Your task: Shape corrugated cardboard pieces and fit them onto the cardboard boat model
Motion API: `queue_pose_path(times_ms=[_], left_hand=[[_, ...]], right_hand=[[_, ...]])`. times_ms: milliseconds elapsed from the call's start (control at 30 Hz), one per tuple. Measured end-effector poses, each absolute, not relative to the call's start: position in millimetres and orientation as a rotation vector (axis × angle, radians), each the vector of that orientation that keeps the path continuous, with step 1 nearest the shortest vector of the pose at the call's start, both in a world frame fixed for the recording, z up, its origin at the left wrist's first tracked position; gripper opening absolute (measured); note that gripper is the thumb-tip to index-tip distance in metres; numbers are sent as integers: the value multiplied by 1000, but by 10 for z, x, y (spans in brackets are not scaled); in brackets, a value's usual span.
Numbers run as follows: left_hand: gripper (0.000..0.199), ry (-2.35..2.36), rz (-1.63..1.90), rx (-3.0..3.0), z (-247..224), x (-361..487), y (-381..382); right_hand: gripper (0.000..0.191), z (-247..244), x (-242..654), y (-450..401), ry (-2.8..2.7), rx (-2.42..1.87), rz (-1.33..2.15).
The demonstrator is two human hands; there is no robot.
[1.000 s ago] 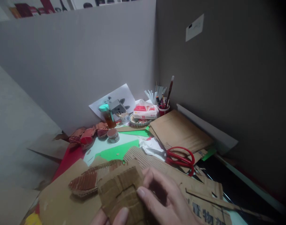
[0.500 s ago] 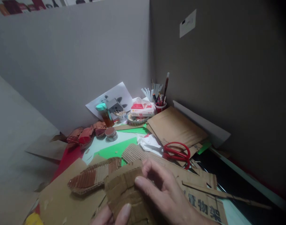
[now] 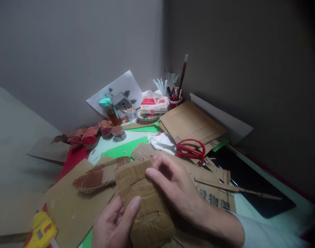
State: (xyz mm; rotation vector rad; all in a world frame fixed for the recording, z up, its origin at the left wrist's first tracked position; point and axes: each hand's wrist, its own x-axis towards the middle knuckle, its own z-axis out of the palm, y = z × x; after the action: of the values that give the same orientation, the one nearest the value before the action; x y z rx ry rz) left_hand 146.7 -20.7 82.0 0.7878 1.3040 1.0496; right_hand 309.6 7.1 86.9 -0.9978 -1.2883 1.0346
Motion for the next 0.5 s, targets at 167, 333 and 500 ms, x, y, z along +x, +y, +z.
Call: queue_pose_path(times_ms=[167,333,500], left_hand=[[47,1246,1037,767,819,1452,-207],[42,1285,1050,819,839,1437,-192],[39,1336,1060,937,871,1432,-162]], right_hand=[[17,791,3083,102,-1203,-972,1128],[50,784,3127,135,-1092,-836,1509],[33,804,3139,164,-1217,-763,1605]])
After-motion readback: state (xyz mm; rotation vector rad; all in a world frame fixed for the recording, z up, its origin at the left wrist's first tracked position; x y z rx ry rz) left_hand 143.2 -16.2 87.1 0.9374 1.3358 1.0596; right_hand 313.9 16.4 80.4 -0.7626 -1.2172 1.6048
